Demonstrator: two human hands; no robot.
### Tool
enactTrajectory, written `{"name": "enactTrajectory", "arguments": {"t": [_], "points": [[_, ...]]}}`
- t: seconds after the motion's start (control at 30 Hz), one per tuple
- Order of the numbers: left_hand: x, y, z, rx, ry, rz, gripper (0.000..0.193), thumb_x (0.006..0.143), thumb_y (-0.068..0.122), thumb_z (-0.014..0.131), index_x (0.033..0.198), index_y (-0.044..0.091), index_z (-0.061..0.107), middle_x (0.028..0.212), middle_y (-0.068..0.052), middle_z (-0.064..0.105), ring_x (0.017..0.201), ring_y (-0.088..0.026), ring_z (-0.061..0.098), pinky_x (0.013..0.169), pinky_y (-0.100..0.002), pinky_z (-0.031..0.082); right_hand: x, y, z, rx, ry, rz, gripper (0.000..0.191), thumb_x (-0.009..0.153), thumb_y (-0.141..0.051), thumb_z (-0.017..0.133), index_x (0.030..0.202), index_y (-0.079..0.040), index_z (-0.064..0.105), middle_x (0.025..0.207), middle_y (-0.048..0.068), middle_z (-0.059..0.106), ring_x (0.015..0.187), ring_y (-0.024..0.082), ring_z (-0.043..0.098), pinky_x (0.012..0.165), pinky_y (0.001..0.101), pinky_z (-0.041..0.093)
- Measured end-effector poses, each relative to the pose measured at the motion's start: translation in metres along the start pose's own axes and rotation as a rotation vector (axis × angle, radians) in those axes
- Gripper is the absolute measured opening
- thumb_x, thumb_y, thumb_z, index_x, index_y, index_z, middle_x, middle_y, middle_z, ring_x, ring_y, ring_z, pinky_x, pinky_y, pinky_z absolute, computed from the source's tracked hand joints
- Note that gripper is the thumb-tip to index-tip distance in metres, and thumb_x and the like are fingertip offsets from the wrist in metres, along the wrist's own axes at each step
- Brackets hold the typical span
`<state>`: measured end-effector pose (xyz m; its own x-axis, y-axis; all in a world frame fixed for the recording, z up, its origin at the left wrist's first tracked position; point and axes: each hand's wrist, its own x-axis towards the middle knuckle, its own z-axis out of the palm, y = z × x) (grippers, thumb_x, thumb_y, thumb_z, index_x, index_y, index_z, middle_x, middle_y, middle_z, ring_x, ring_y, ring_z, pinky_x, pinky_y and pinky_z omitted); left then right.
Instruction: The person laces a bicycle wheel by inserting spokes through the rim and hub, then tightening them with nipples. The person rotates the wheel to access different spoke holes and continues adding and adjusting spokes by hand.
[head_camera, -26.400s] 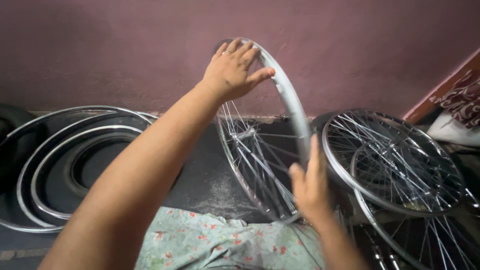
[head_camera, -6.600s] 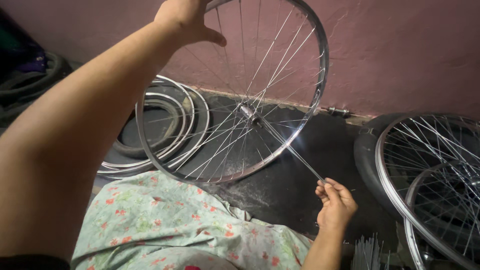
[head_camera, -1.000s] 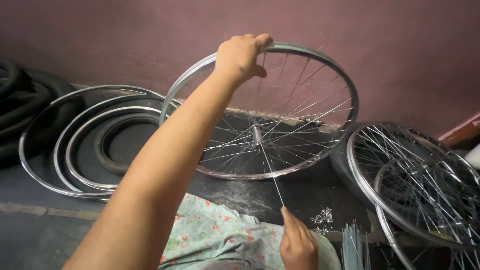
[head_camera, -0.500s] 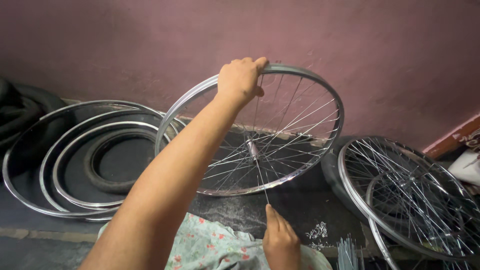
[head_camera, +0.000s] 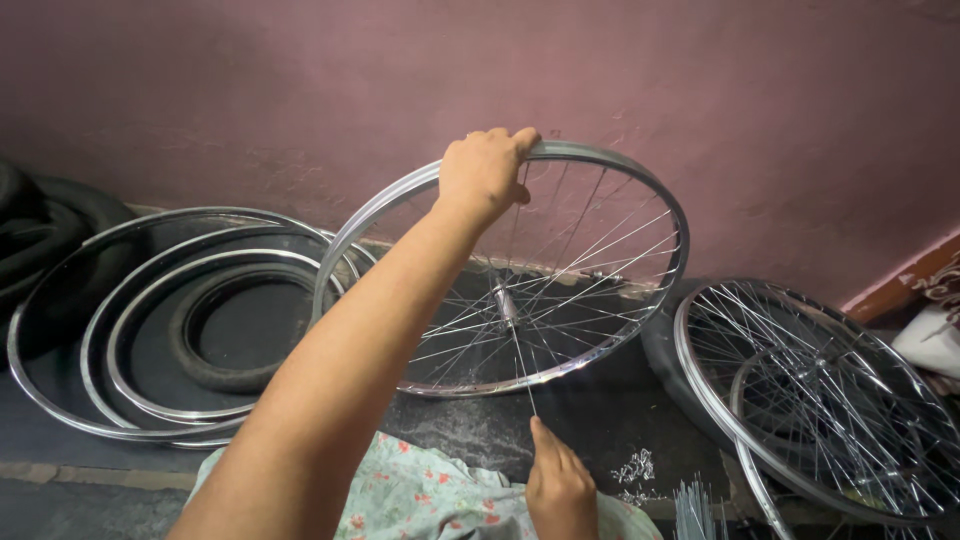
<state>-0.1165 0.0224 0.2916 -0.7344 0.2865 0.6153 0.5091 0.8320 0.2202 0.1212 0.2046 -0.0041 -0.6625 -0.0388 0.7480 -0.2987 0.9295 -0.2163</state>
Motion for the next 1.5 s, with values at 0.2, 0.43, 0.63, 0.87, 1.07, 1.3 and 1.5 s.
{"name": "enactTrajectory", "arguments": {"t": [0.2,0.43,0.63,0.87,1.07,1.3,1.5], "points": [[0.001,0.003,0.0,0.017,-0.035,-0.001,0.059,0.067,0.036,0.091,0.116,0.023,0.061,0.099,-0.006,0.068,0.099,-0.031,0.067,0.077,-0.047,0.053,-0.003,-0.002,-0.003,0.063,0.059,0.002,0.043,0.08,0.007,0.06,0.121,-0.002,0.07,0.108,0.016,0.076,0.098,0.031,0.075,0.085,0.04,0.061],[0.0,0.001,-0.006,0.001,-0.024,0.003,0.061,0.067,0.035,0.09,0.12,0.026,0.062,0.1,-0.005,0.068,0.099,-0.03,0.067,0.077,-0.047,0.053,0.023,0.006,-0.025,0.141,-0.007,0.179,0.04,0.083,0.007,0.058,0.119,-0.005,0.071,0.105,0.013,0.078,0.098,0.026,0.077,0.086,0.0367,0.062],[0.002,0.0,-0.007,0.02,-0.05,0.005,0.062,0.069,0.035,0.09,0.123,0.026,0.061,0.104,-0.005,0.068,0.102,-0.03,0.067,0.079,-0.046,0.053,0.033,-0.003,-0.037,0.091,-0.051,0.167,0.039,0.084,0.005,0.06,0.119,-0.006,0.071,0.105,0.012,0.078,0.098,0.026,0.077,0.085,0.0372,0.061],[0.008,0.0,-0.003,0.0,-0.021,0.002,0.068,0.066,0.033,0.091,0.127,0.03,0.06,0.103,-0.004,0.068,0.101,-0.029,0.067,0.078,-0.046,0.053,0.044,-0.011,-0.032,-0.005,-0.028,0.058,0.041,0.078,0.005,0.062,0.117,-0.004,0.071,0.106,0.015,0.076,0.096,0.031,0.074,0.083,0.0405,0.059],[0.012,-0.003,0.002,0.005,0.003,-0.023,0.061,0.067,0.032,0.09,0.121,0.028,0.062,0.1,-0.005,0.069,0.098,-0.03,0.068,0.077,-0.047,0.052,0.037,-0.006,-0.021,0.168,0.034,0.224,0.031,0.09,0.006,0.058,0.117,-0.004,0.072,0.106,0.015,0.077,0.097,0.025,0.078,0.084,0.0333,0.064],[0.016,-0.012,0.004,0.031,0.013,-0.055,0.056,0.067,0.031,0.09,0.114,0.022,0.062,0.099,-0.006,0.069,0.097,-0.031,0.068,0.076,-0.047,0.052,0.042,0.012,-0.017,0.522,0.025,0.387,0.029,0.098,0.003,0.052,0.123,0.004,0.067,0.11,0.018,0.078,0.099,0.024,0.078,0.087,0.033,0.064],[0.014,-0.016,0.001,0.044,0.006,-0.079,0.061,0.065,0.033,0.091,0.117,0.023,0.06,0.099,-0.006,0.069,0.098,-0.031,0.068,0.076,-0.047,0.053,0.048,0.022,-0.017,0.625,-0.019,0.465,0.03,0.098,0.003,0.05,0.122,0.004,0.068,0.11,0.018,0.078,0.099,0.024,0.078,0.087,0.0337,0.064]]}}
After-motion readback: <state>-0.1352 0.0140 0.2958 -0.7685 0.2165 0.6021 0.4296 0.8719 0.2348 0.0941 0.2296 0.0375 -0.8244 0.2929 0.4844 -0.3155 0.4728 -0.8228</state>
